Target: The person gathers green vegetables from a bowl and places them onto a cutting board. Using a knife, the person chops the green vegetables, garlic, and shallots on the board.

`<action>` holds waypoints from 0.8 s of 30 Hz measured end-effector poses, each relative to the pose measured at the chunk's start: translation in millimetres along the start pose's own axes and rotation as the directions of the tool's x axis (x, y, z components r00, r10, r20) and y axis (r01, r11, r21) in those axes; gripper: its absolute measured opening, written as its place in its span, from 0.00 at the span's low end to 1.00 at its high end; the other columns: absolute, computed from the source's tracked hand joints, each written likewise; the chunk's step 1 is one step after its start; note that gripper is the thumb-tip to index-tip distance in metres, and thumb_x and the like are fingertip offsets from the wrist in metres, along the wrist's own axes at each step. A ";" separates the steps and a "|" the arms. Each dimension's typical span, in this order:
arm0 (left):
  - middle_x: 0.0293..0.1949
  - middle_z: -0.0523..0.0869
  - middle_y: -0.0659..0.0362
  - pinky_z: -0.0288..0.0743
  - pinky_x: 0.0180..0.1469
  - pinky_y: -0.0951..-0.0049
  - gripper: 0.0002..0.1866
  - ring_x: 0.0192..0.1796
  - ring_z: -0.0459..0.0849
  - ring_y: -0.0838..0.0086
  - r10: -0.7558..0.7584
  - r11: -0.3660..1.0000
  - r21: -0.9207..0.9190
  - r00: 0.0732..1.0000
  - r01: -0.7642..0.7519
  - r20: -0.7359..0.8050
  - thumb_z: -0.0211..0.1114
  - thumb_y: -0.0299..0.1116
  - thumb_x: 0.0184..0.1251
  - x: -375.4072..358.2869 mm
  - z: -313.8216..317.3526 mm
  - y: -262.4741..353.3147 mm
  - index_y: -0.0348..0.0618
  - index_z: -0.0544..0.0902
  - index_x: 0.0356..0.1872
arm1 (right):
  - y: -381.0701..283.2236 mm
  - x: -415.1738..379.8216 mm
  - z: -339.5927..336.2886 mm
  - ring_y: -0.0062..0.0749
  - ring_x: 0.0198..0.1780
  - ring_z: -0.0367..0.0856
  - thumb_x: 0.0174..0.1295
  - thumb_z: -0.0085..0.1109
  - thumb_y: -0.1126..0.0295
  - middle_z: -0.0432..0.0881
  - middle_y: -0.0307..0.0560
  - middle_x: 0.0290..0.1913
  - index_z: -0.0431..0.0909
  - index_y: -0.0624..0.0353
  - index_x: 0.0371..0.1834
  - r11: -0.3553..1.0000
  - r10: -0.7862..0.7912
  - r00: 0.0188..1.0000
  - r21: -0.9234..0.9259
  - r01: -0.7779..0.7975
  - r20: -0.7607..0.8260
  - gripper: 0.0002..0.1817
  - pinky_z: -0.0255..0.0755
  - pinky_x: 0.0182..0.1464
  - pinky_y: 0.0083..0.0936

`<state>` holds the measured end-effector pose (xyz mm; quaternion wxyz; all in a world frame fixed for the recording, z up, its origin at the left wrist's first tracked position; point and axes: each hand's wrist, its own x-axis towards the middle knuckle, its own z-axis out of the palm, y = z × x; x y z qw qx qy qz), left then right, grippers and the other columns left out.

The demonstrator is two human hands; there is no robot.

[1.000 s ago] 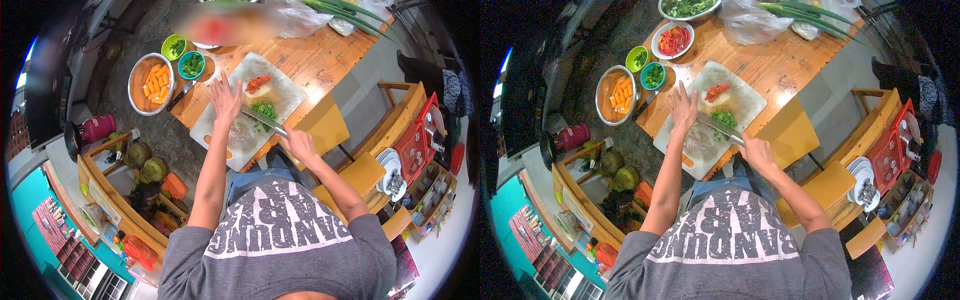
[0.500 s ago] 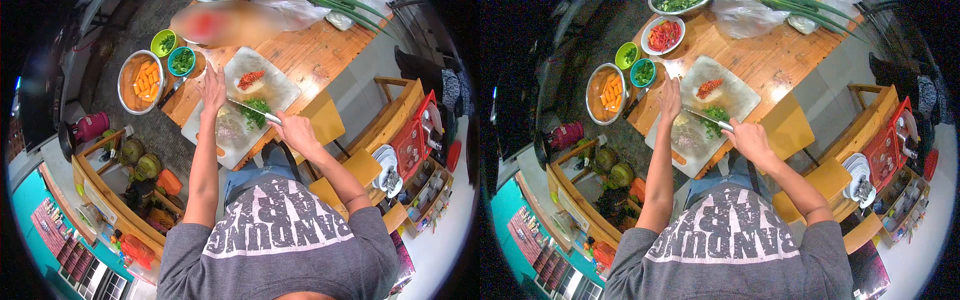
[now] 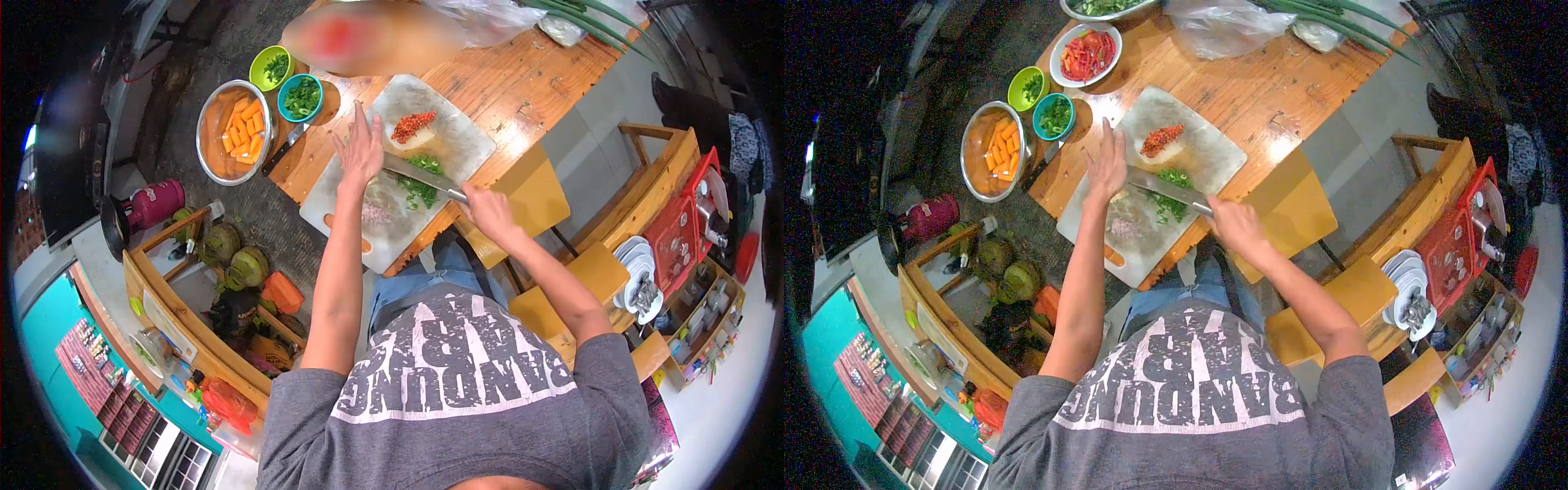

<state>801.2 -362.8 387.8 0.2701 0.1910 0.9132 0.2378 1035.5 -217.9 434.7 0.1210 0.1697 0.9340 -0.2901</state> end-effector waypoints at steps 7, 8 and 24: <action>0.75 0.60 0.46 0.24 0.77 0.46 0.40 0.77 0.57 0.57 -0.037 0.999 0.006 0.999 0.037 -0.005 0.29 0.60 0.77 -0.5 -9.0 6.1 0.42 0.38 0.78 | -4.3 8.9 -13.8 0.56 0.35 0.85 0.63 0.59 0.66 0.83 0.58 0.28 0.75 0.59 0.41 0.998 0.055 0.992 -0.020 -0.053 0.110 0.10 0.77 0.36 0.51; 0.75 0.61 0.46 0.24 0.77 0.46 0.40 0.77 0.57 0.57 -0.072 0.997 -0.005 0.997 0.073 0.026 0.29 0.60 0.77 -3.8 -11.4 7.7 0.42 0.38 0.78 | -0.6 8.8 -9.8 0.57 0.34 0.85 0.62 0.59 0.66 0.83 0.58 0.28 0.75 0.60 0.41 0.999 0.045 0.994 -0.021 -0.043 0.100 0.10 0.77 0.36 0.52; 0.72 0.67 0.47 0.22 0.77 0.45 0.40 0.75 0.62 0.54 0.033 0.999 0.024 0.998 -0.032 -0.061 0.26 0.61 0.76 9.5 -2.3 -3.2 0.43 0.38 0.78 | -33.1 -15.6 33.3 0.61 0.31 0.84 0.61 0.61 0.66 0.82 0.62 0.26 0.73 0.65 0.42 0.983 0.146 0.989 0.109 -0.149 0.038 0.14 0.76 0.33 0.51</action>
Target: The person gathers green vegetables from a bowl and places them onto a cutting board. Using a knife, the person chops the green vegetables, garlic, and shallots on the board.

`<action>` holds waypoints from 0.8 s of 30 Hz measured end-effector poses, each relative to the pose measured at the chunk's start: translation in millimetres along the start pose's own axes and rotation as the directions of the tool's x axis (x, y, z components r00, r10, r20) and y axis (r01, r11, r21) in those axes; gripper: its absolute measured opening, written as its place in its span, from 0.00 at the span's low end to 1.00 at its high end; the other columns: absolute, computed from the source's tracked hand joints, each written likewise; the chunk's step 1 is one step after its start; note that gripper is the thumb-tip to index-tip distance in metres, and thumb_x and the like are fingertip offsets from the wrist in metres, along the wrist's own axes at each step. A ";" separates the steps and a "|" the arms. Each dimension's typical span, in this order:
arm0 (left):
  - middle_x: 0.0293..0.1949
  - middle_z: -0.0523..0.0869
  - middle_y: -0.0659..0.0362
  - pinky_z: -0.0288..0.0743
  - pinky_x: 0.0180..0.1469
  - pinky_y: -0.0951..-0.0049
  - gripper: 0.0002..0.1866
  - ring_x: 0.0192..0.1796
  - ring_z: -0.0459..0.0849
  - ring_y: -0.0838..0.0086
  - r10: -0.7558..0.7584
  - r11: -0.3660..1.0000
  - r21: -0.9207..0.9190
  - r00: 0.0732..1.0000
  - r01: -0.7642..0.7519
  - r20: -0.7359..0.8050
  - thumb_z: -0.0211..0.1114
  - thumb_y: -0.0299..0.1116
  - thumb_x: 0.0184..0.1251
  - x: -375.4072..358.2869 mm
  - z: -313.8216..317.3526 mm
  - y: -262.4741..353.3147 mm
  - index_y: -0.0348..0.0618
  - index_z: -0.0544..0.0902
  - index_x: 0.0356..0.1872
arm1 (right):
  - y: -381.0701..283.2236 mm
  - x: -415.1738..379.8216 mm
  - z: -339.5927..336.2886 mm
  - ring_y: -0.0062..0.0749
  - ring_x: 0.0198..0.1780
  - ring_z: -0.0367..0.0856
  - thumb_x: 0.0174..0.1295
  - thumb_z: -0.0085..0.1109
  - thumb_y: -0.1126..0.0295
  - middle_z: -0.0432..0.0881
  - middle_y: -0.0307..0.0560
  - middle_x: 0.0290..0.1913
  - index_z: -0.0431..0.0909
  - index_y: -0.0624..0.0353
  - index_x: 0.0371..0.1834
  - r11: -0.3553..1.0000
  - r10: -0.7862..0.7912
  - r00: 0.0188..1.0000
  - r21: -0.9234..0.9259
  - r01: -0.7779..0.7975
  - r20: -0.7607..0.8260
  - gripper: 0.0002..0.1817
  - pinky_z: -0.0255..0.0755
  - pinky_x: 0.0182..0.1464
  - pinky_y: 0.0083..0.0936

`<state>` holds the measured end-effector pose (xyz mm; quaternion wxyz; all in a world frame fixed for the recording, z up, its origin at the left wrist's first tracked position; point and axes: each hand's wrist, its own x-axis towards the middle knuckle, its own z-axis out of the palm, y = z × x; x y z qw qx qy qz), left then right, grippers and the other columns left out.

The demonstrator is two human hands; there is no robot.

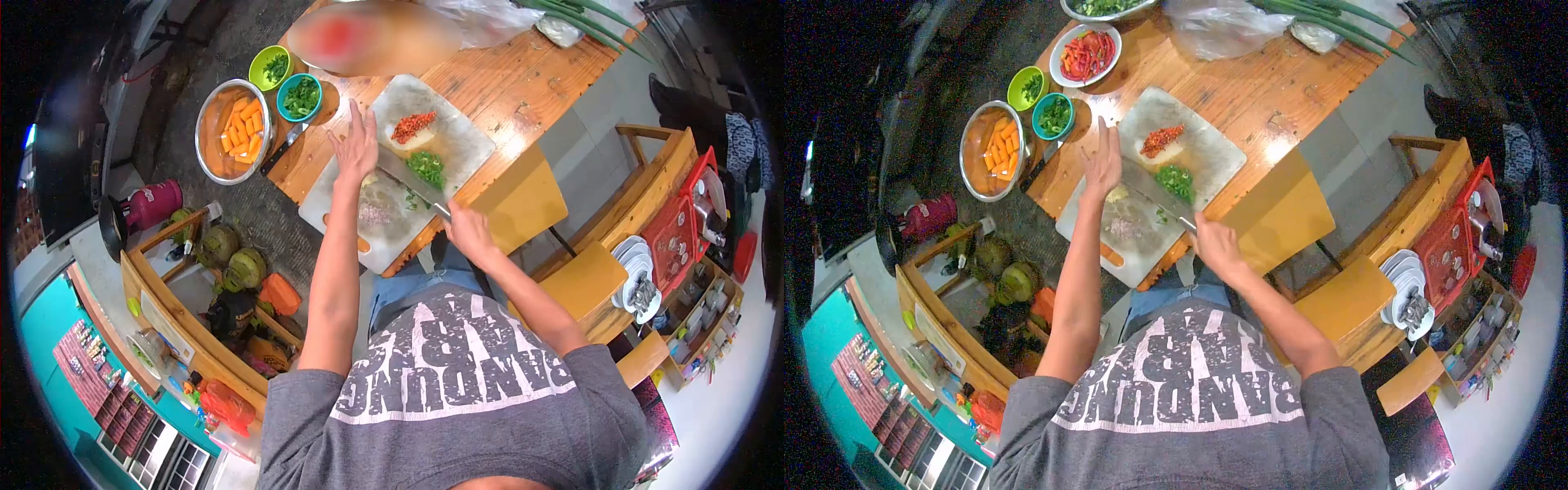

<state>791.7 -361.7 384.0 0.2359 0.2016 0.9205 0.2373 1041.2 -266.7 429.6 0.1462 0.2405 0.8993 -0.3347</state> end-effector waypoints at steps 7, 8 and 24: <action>0.71 0.68 0.46 0.22 0.77 0.44 0.40 0.74 0.62 0.51 -0.075 0.997 0.006 0.997 0.074 0.025 0.26 0.61 0.76 4.1 -2.8 8.8 0.44 0.41 0.79 | -3.5 -3.2 1.5 0.62 0.32 0.83 0.59 0.63 0.67 0.82 0.63 0.26 0.74 0.65 0.44 0.999 0.015 1.000 0.046 -0.014 -0.028 0.15 0.75 0.36 0.53; 0.71 0.68 0.45 0.22 0.77 0.44 0.40 0.74 0.62 0.51 -0.075 0.997 0.003 0.997 0.075 0.018 0.26 0.61 0.76 -0.7 -2.9 5.1 0.44 0.42 0.79 | -4.4 -5.4 5.3 0.62 0.33 0.83 0.59 0.63 0.68 0.82 0.63 0.26 0.75 0.65 0.44 0.998 0.023 1.000 0.067 -0.022 -0.017 0.15 0.75 0.36 0.53; 0.66 0.74 0.42 0.25 0.76 0.40 0.38 0.70 0.68 0.45 -0.048 0.998 0.035 0.999 0.049 -0.021 0.27 0.60 0.77 10.6 7.1 11.0 0.47 0.42 0.79 | 7.0 15.3 -29.8 0.61 0.36 0.84 0.61 0.63 0.65 0.83 0.62 0.30 0.78 0.61 0.40 1.000 0.015 1.000 0.007 -0.015 0.018 0.12 0.76 0.39 0.52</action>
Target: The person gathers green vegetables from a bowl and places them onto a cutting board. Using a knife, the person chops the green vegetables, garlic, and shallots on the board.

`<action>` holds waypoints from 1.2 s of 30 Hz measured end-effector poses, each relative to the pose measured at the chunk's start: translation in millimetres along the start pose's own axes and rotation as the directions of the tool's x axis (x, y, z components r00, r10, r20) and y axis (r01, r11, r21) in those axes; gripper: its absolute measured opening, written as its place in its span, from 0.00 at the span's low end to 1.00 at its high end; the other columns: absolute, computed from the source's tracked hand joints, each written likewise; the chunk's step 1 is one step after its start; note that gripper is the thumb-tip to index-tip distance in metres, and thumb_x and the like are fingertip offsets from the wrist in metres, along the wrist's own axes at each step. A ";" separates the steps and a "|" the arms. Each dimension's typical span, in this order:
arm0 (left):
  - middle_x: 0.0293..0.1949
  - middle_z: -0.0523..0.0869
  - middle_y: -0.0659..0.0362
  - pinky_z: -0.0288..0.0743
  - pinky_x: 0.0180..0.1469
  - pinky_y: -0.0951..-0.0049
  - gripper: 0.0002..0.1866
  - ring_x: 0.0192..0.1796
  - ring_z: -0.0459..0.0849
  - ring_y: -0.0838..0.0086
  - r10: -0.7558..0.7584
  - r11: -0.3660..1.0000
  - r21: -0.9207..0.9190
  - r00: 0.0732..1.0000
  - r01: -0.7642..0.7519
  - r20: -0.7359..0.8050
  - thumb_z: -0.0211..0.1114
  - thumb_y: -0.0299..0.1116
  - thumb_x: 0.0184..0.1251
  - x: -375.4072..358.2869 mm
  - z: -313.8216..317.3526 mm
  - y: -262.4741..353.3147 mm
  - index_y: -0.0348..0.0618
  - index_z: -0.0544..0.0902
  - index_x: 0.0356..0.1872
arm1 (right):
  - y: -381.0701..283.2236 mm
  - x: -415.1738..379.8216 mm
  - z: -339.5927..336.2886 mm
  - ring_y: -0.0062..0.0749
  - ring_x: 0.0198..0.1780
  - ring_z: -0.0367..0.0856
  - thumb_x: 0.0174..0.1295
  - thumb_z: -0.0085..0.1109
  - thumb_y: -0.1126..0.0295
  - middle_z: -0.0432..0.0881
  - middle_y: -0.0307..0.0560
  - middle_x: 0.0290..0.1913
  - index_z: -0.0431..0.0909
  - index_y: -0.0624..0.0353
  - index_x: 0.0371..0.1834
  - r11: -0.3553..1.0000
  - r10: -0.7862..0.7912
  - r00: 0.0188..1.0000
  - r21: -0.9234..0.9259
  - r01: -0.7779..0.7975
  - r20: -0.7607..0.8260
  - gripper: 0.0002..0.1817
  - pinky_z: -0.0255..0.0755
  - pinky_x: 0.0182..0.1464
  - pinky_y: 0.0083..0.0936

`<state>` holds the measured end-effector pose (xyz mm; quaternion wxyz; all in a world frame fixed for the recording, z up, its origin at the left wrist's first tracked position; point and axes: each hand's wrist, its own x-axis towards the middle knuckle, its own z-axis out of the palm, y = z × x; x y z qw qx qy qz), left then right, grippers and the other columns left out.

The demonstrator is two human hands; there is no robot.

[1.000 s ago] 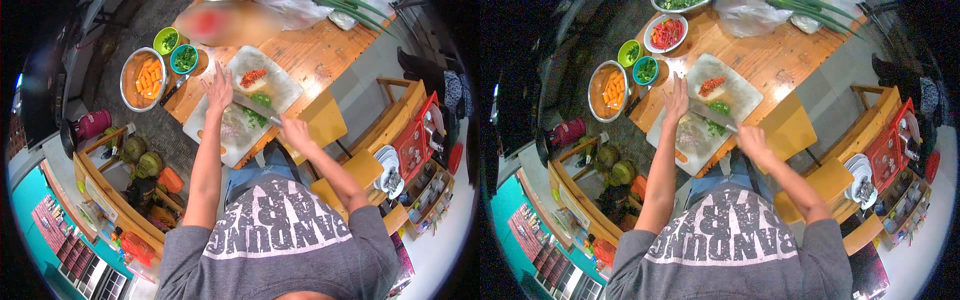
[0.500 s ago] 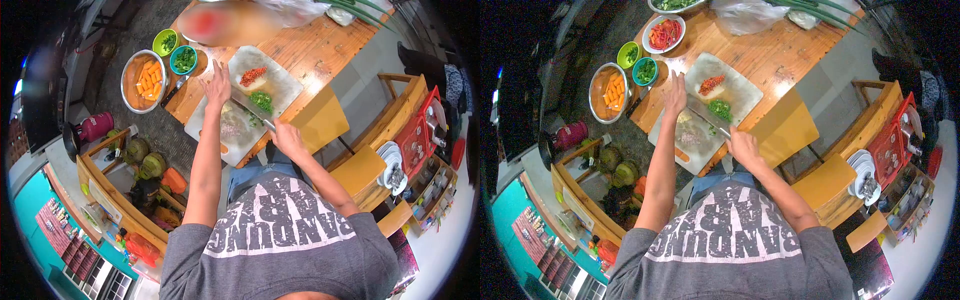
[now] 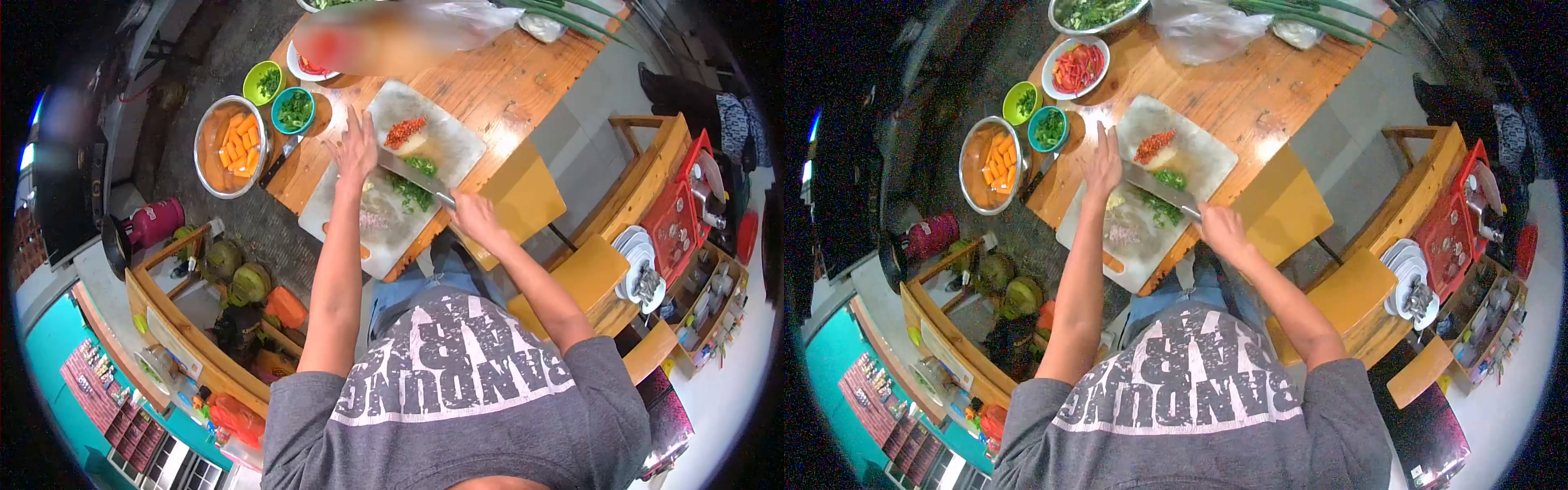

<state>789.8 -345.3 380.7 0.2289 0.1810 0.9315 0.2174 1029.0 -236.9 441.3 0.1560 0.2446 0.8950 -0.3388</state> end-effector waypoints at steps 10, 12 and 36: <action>0.66 0.71 0.35 0.27 0.75 0.39 0.40 0.71 0.66 0.44 -0.061 0.995 -0.075 0.994 0.068 0.088 0.28 0.61 0.76 -10.1 -9.7 8.1 0.45 0.43 0.79 | 20.0 6.2 10.5 0.63 0.37 0.83 0.63 0.60 0.65 0.83 0.64 0.32 0.78 0.60 0.40 1.000 0.024 0.998 0.019 -0.025 0.052 0.10 0.75 0.39 0.54; 0.70 0.64 0.34 0.28 0.76 0.40 0.40 0.74 0.62 0.44 -0.060 0.989 -0.133 0.995 0.071 0.081 0.28 0.62 0.76 -10.1 -10.7 10.5 0.44 0.42 0.79 | 12.8 12.3 -19.9 0.62 0.38 0.83 0.64 0.60 0.58 0.83 0.62 0.32 0.78 0.60 0.40 0.999 -0.037 0.992 -0.001 0.038 0.121 0.15 0.75 0.39 0.53; 0.78 0.46 0.42 0.29 0.75 0.40 0.39 0.80 0.36 0.45 -0.049 0.981 -0.194 0.963 -0.004 -0.265 0.36 0.57 0.79 -17.9 -0.6 -3.5 0.38 0.43 0.78 | 7.8 64.7 -86.3 0.54 0.35 0.84 0.64 0.58 0.44 0.83 0.53 0.28 0.82 0.48 0.44 0.891 -0.263 0.925 -0.298 0.342 0.274 0.20 0.77 0.35 0.47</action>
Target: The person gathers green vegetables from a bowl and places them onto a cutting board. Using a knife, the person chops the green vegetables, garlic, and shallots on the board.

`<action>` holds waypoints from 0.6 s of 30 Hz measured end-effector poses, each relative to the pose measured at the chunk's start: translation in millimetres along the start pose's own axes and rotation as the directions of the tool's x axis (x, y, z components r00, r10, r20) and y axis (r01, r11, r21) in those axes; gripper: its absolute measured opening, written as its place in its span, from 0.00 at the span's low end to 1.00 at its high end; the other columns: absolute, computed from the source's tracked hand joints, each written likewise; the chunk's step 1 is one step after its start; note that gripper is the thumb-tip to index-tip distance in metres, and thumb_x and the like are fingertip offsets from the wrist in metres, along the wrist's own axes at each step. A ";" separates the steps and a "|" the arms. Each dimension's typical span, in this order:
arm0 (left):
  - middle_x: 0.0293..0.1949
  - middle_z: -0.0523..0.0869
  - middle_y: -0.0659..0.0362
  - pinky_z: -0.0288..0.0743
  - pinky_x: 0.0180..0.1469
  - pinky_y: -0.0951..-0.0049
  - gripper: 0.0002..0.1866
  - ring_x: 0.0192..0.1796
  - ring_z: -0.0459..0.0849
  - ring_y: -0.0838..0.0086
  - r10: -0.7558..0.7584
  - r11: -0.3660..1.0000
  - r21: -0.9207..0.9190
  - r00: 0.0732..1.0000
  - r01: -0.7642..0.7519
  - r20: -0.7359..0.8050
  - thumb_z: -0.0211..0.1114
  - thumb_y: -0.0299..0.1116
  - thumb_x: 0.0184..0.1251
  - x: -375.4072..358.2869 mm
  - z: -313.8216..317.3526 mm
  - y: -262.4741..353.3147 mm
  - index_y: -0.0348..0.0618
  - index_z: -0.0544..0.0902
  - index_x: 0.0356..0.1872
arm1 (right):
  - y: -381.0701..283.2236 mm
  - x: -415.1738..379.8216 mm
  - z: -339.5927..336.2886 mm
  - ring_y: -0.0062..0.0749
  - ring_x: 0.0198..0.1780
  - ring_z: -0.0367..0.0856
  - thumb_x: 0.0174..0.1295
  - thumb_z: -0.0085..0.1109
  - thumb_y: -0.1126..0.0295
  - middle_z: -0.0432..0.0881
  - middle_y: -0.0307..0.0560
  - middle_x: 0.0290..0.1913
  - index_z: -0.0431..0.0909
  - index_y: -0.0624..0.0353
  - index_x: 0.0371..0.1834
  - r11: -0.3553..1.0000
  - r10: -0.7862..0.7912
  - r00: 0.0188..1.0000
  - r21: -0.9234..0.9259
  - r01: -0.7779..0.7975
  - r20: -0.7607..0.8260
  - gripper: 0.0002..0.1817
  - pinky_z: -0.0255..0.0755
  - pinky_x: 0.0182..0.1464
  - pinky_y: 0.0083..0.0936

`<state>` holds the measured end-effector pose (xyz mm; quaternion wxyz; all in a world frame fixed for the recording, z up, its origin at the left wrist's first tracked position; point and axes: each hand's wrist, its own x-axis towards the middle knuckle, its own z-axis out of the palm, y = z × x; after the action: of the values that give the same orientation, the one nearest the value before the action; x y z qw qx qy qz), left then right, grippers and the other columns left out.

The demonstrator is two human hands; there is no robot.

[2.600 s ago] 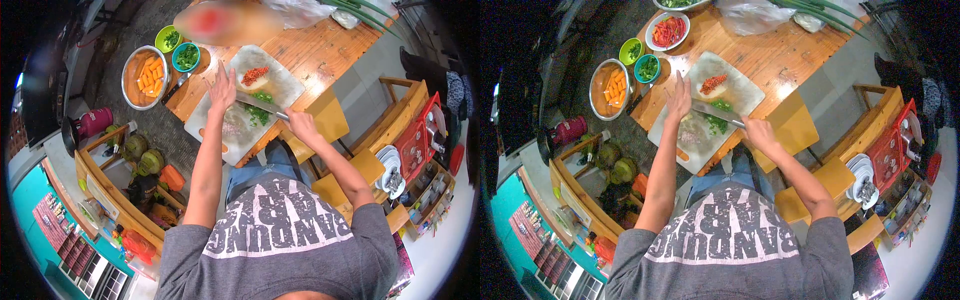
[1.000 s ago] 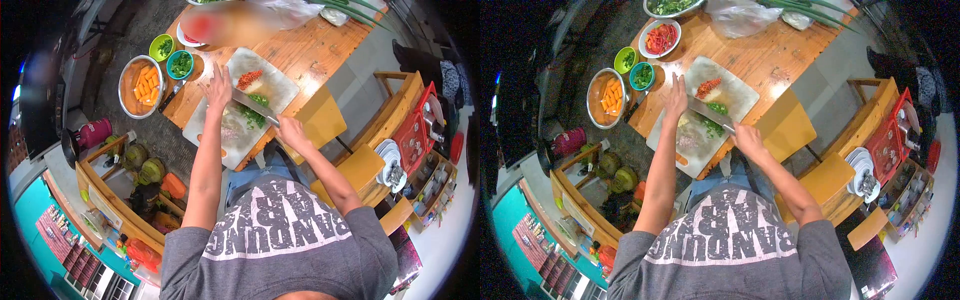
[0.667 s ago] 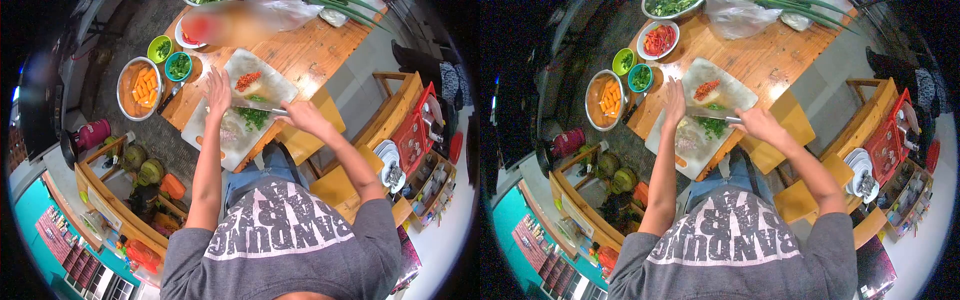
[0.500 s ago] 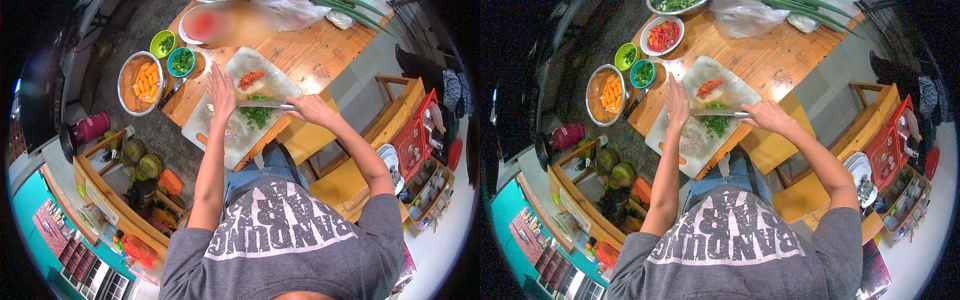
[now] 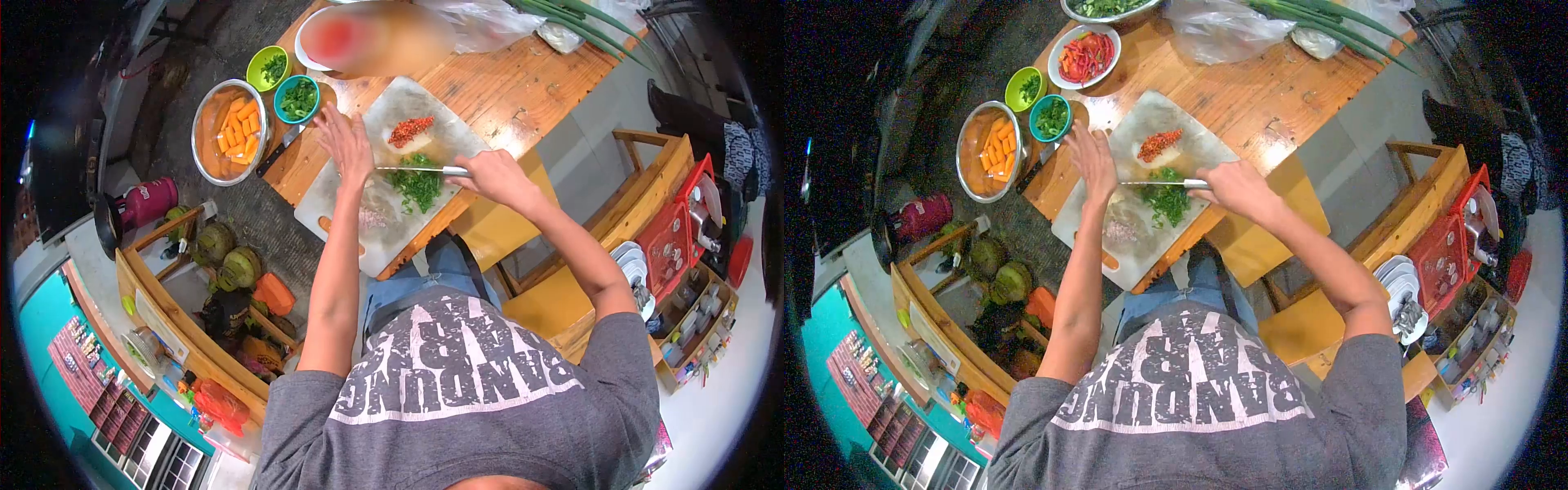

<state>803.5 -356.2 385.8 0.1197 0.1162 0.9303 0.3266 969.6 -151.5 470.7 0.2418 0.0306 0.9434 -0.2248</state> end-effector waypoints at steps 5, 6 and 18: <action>0.79 0.44 0.43 0.29 0.74 0.37 0.40 0.80 0.36 0.45 0.072 0.997 0.019 0.996 -0.073 0.061 0.36 0.58 0.78 7.5 -0.7 12.3 0.39 0.41 0.78 | 18.5 -2.9 38.4 0.53 0.32 0.85 0.63 0.59 0.44 0.83 0.54 0.25 0.82 0.51 0.40 0.994 0.017 0.996 0.105 -0.007 -0.090 0.21 0.77 0.36 0.48; 0.79 0.43 0.44 0.29 0.74 0.36 0.40 0.80 0.35 0.45 0.111 0.986 0.113 0.990 -0.121 0.092 0.36 0.58 0.78 2.9 -4.9 13.1 0.39 0.41 0.78 | 8.4 -6.8 40.8 0.54 0.31 0.85 0.63 0.59 0.44 0.83 0.54 0.25 0.82 0.52 0.39 0.996 0.029 0.996 0.087 -0.021 -0.088 0.21 0.77 0.36 0.48; 0.79 0.46 0.48 0.29 0.73 0.34 0.39 0.80 0.37 0.47 0.025 0.997 0.073 0.998 -0.029 0.065 0.36 0.57 0.78 -11.4 -5.5 -12.7 0.41 0.43 0.78 | -31.5 -33.0 88.7 0.57 0.28 0.82 0.64 0.61 0.56 0.81 0.58 0.23 0.78 0.57 0.37 0.977 0.180 0.957 0.155 -0.147 -0.229 0.14 0.75 0.31 0.50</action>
<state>810.9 -372.4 383.6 0.1405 0.1434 0.9359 0.2896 1032.6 -216.9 429.7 0.1405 0.1523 0.9424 -0.2624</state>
